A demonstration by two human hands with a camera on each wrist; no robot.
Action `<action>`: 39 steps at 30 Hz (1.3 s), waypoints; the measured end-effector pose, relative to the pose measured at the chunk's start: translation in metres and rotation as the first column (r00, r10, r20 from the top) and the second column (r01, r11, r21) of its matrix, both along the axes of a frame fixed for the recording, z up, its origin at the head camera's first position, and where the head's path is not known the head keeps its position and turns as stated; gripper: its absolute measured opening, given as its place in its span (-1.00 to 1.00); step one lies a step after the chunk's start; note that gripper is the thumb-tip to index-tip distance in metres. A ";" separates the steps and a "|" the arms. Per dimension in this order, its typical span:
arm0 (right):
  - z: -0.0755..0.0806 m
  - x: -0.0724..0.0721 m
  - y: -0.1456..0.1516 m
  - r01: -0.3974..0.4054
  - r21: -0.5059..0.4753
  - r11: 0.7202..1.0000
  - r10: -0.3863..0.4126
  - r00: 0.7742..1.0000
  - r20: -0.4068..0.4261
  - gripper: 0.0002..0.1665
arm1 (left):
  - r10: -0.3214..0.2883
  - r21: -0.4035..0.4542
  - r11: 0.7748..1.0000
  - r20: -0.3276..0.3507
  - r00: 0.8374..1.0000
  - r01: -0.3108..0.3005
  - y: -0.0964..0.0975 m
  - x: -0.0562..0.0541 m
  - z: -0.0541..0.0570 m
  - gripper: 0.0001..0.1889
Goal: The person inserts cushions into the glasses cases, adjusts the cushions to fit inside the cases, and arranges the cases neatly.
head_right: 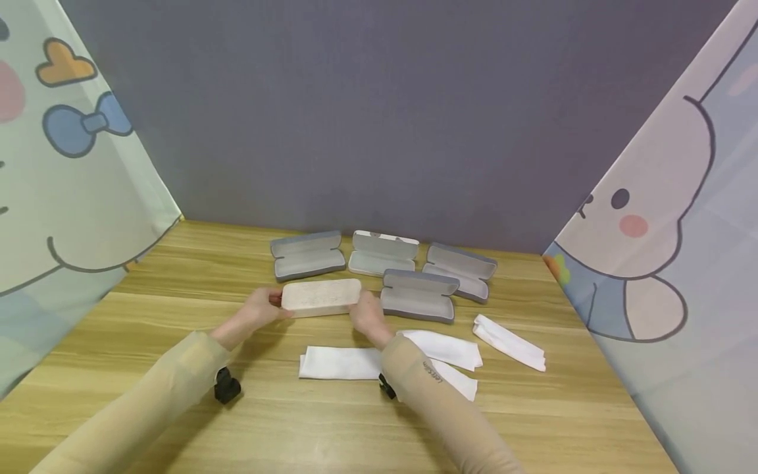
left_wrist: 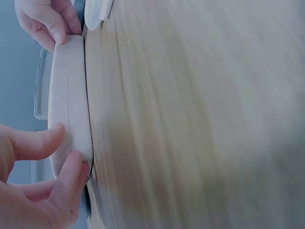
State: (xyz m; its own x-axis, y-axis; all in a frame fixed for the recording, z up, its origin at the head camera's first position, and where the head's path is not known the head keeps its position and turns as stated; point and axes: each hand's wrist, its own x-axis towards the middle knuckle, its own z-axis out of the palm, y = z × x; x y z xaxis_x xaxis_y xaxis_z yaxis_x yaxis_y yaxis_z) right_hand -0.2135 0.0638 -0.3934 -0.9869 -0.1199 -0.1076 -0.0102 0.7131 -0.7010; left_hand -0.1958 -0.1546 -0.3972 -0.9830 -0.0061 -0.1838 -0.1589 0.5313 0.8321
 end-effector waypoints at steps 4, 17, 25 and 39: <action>-0.003 0.001 -0.004 0.002 0.029 1.000 -0.001 1.000 -0.024 -0.57 | 0.002 0.016 1.000 -0.011 1.000 -0.002 -0.004 0.003 -0.002 -0.47; -0.005 0.003 -0.025 -0.090 0.068 0.994 0.092 0.995 -0.027 -0.51 | 0.027 -0.037 0.999 -0.010 1.000 -0.027 -0.024 0.025 0.000 -0.44; -0.003 0.002 -0.037 -0.138 0.035 0.990 0.137 0.990 0.023 -0.37 | 0.051 -0.050 0.997 -0.030 0.998 -0.052 -0.037 0.036 0.000 -0.43; -0.002 0.010 -0.056 -0.219 0.015 0.976 0.219 0.975 -0.034 -0.48 | 0.079 -0.119 0.990 0.015 0.997 -0.076 -0.056 0.059 0.006 -0.33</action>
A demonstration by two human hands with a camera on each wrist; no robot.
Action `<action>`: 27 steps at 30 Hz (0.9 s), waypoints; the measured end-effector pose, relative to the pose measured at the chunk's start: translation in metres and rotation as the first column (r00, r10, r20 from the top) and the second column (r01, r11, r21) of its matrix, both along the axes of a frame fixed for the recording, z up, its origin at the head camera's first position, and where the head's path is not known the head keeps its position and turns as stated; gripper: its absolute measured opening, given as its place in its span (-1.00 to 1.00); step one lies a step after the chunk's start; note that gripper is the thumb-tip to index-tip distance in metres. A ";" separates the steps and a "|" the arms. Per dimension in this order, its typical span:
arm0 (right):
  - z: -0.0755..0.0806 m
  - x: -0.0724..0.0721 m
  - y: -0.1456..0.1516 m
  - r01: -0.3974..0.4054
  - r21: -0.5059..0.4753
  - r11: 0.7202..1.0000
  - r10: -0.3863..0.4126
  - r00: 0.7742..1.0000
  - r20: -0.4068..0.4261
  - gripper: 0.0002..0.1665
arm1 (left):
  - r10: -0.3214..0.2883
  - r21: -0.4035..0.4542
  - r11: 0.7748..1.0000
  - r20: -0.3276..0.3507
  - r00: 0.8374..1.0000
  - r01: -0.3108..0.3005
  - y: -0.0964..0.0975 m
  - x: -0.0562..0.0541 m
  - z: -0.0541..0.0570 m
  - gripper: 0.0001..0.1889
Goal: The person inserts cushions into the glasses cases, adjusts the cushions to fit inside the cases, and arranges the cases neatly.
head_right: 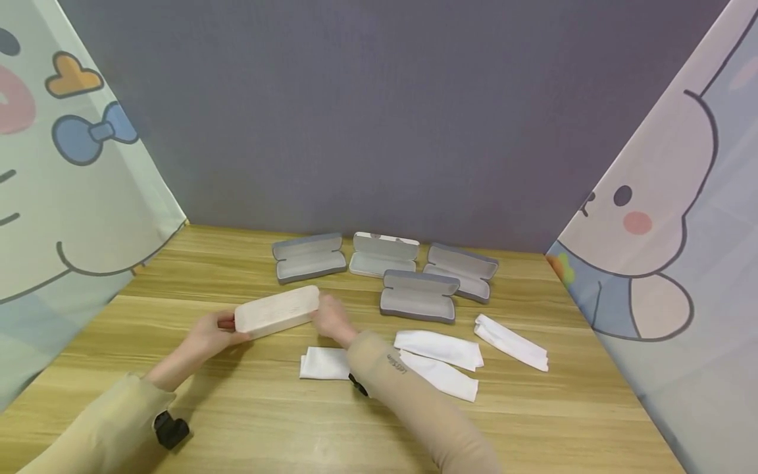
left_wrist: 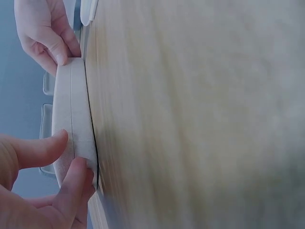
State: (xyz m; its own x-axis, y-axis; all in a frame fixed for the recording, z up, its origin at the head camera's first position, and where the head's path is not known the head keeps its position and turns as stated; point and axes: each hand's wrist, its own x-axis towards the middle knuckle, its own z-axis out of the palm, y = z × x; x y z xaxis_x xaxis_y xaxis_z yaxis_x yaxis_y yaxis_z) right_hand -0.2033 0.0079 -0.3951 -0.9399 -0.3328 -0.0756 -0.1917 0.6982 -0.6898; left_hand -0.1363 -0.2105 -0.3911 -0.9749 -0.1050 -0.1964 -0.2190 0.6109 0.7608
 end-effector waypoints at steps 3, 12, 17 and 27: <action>0.000 0.002 -0.003 -0.005 0.004 1.000 0.005 1.000 0.005 -0.50 | 0.006 -0.011 1.000 -0.003 1.000 -0.006 -0.004 0.004 -0.001 -0.31; 0.002 0.004 -0.012 -0.058 0.048 0.997 0.058 0.998 0.004 -0.45 | 0.011 -0.006 1.000 -0.007 1.000 -0.011 -0.013 0.015 -0.001 -0.29; 0.003 0.007 -0.017 -0.064 0.050 0.997 0.064 0.998 0.004 -0.50 | 0.017 -0.005 1.000 -0.009 1.000 -0.017 -0.018 0.017 0.000 -0.29; 0.004 0.009 -0.024 -0.063 0.073 0.995 0.063 0.998 0.010 -0.45 | 0.031 -0.012 0.999 -0.018 0.999 -0.031 -0.021 0.022 -0.001 -0.31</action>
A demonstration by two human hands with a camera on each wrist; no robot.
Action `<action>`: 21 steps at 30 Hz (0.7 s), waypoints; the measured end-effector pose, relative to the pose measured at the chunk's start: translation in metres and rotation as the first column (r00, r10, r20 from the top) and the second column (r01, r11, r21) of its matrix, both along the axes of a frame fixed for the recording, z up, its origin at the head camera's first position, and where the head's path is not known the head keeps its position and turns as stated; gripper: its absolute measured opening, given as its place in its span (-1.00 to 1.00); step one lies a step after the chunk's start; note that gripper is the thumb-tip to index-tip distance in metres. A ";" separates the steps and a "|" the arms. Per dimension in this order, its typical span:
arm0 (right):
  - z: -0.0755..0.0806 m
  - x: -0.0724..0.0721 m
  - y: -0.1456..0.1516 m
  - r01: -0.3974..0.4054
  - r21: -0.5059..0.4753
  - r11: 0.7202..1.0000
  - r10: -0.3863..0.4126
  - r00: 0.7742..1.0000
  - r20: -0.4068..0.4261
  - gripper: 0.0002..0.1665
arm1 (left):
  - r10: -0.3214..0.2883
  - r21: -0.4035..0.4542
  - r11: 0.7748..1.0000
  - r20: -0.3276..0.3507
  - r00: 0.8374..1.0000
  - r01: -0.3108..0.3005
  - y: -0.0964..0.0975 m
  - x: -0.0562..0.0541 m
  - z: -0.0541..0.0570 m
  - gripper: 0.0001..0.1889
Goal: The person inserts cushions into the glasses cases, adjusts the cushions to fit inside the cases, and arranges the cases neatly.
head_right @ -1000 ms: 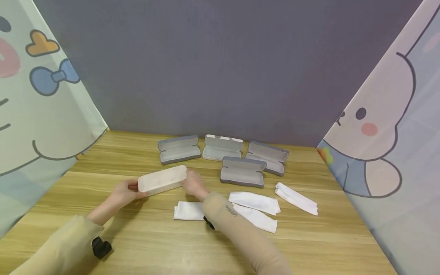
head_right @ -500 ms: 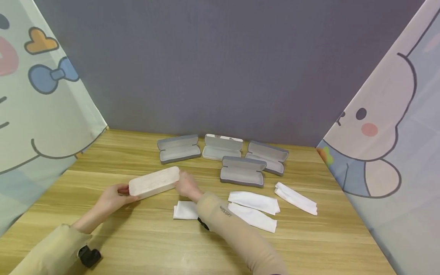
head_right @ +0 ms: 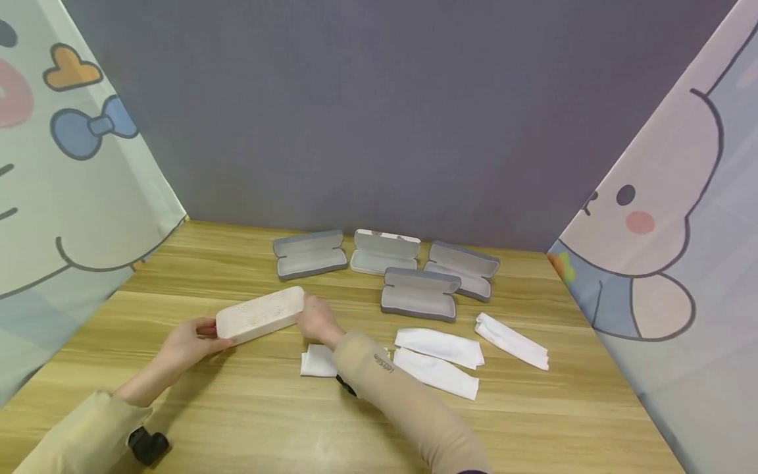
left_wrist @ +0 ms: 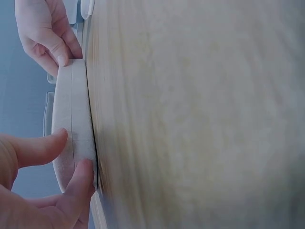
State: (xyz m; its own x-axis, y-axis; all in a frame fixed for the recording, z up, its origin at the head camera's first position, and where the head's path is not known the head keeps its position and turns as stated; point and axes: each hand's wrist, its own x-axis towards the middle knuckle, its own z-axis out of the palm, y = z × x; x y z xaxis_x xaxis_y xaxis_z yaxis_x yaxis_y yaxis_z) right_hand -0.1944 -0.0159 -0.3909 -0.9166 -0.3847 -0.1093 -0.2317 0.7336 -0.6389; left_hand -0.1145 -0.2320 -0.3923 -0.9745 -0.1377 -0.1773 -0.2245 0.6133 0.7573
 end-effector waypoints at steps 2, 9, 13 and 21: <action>0.000 0.000 0.001 0.003 -0.005 1.000 -0.003 1.000 0.001 -0.44 | 0.000 0.000 1.000 0.003 1.000 0.000 0.001 0.000 -0.001 -0.31; -0.002 -0.001 0.004 0.022 -0.055 0.998 -0.022 1.000 0.002 -0.41 | -0.014 0.018 1.000 -0.003 1.000 0.014 0.001 0.000 -0.002 -0.29; -0.003 -0.003 0.004 0.022 -0.083 0.996 -0.021 1.000 0.004 -0.44 | -0.035 0.018 0.999 0.006 0.999 0.035 -0.001 0.002 -0.002 -0.23; 0.003 -0.006 0.014 0.033 -0.228 0.973 0.003 0.988 0.154 -0.36 | 0.007 -0.122 0.993 -0.042 0.999 -0.012 0.007 0.004 0.010 0.01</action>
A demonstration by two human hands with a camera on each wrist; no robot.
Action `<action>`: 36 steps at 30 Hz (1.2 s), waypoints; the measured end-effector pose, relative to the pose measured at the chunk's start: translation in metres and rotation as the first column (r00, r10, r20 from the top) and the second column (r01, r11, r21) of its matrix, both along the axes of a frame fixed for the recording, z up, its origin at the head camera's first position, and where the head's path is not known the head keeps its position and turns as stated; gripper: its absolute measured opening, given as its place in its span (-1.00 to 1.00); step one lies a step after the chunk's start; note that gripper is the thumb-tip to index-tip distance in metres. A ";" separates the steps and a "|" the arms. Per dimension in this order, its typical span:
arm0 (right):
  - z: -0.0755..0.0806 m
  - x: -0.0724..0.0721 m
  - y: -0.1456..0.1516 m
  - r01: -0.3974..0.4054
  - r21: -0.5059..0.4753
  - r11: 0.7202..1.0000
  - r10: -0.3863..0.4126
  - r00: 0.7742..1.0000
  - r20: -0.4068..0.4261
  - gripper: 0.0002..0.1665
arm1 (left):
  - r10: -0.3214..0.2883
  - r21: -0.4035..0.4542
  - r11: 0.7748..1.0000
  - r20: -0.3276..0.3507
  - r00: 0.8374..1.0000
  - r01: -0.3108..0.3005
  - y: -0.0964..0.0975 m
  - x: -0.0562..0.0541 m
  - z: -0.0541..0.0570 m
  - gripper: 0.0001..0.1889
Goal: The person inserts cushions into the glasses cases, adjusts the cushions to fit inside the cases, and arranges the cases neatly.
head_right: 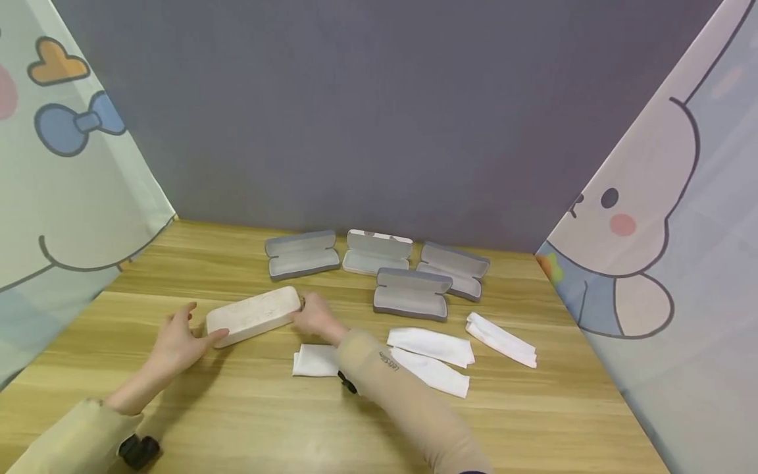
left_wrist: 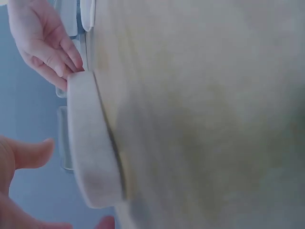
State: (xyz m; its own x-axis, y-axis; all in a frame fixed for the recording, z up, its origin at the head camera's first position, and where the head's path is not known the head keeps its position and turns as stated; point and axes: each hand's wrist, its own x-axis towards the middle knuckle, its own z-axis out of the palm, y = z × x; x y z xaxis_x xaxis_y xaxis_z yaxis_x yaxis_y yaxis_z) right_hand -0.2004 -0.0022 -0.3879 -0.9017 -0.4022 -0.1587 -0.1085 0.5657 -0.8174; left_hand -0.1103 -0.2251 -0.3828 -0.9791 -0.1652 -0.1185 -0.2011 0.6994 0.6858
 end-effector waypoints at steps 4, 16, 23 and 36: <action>0.015 -0.002 0.017 0.000 -0.011 1.000 0.000 1.000 0.013 -0.25 | 0.030 -0.055 0.998 -0.127 0.991 -0.038 0.010 -0.001 0.011 -0.04; 0.048 0.001 0.078 -0.071 -0.004 0.997 0.071 0.997 -0.004 -0.29 | -0.071 -0.161 0.986 -0.258 0.963 0.030 0.039 -0.018 0.031 -0.20; 0.059 0.009 0.107 -0.143 0.017 0.990 0.143 0.990 -0.020 -0.27 | -0.150 -0.172 0.980 -0.277 0.949 0.104 0.057 -0.026 0.033 -0.24; 0.051 0.025 0.142 -0.210 0.185 0.960 0.242 0.955 -0.174 -0.37 | -0.397 -0.164 0.915 -0.198 0.896 0.369 0.079 -0.035 0.029 -0.31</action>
State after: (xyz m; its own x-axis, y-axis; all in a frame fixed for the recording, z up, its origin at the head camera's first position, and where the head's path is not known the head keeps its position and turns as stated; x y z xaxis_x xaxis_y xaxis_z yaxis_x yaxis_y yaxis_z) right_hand -0.1751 0.1399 -0.3371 -0.8100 -0.5821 -0.0713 -0.3953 0.6317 -0.6668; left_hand -0.1453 -0.1462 -0.3541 -0.9676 0.2290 0.1061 0.2468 0.7701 0.5882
